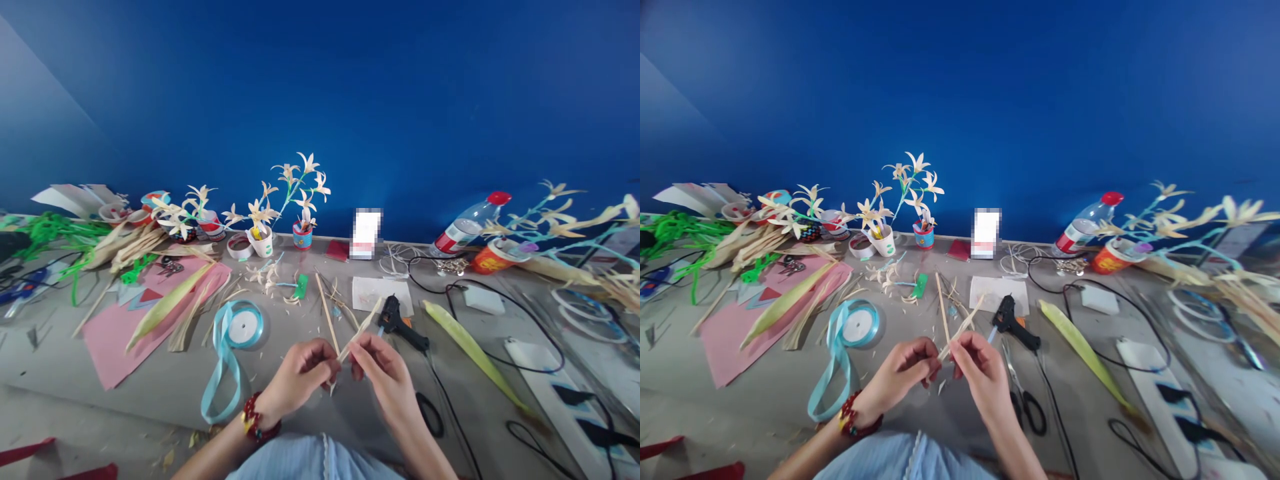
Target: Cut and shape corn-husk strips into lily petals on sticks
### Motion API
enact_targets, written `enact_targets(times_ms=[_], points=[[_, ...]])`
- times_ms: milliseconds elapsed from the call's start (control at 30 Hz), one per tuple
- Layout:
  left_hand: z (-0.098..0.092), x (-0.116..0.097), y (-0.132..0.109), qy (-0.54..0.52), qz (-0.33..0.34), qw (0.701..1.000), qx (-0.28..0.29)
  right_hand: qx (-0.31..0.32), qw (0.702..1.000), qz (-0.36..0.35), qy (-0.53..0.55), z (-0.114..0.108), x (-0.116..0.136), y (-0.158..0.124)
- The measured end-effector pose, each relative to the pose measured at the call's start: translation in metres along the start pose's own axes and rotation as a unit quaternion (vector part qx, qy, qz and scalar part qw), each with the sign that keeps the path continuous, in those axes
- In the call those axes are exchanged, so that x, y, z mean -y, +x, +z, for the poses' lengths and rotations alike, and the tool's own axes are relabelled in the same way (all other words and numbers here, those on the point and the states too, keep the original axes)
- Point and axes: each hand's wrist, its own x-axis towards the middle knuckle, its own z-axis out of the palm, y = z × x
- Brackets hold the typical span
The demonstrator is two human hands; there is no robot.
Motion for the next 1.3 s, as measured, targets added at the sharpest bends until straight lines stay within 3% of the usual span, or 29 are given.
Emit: enact_targets(times_ms=[100, 533, 767, 967, 1033, 1167, 1300], points=[[0.000, 0.002, 0.000, 0.010, 0.016, 1.000, 0.003, 0.026, 0.999, 0.008, -0.024, 0.000, 0.000, -0.001], [-0.007, 0.002, -0.004, 0.046, 0.018, 0.998, 0.040, -0.067, 0.996, -0.013, 0.061, -0.004, -0.020, -0.006], [-0.007, -0.001, -0.006, 0.206, 0.054, 0.976, -0.046, -0.138, 0.980, -0.106, -0.097, -0.001, -0.014, -0.013], [-0.010, -0.008, -0.007, 0.161, 0.040, 0.986, 0.017, -0.149, 0.970, -0.130, -0.140, -0.001, -0.011, -0.015], [-0.010, -0.005, -0.007, 0.223, 0.057, 0.973, -0.021, -0.148, 0.962, -0.157, -0.169, -0.001, -0.014, -0.015], [-0.010, 0.003, -0.007, 0.375, 0.119, 0.913, -0.109, -0.141, 0.931, -0.246, -0.230, -0.002, -0.019, -0.014], [-0.010, 0.004, -0.005, 0.396, 0.213, 0.884, -0.125, -0.147, 0.947, -0.181, -0.220, -0.005, -0.018, -0.011]])
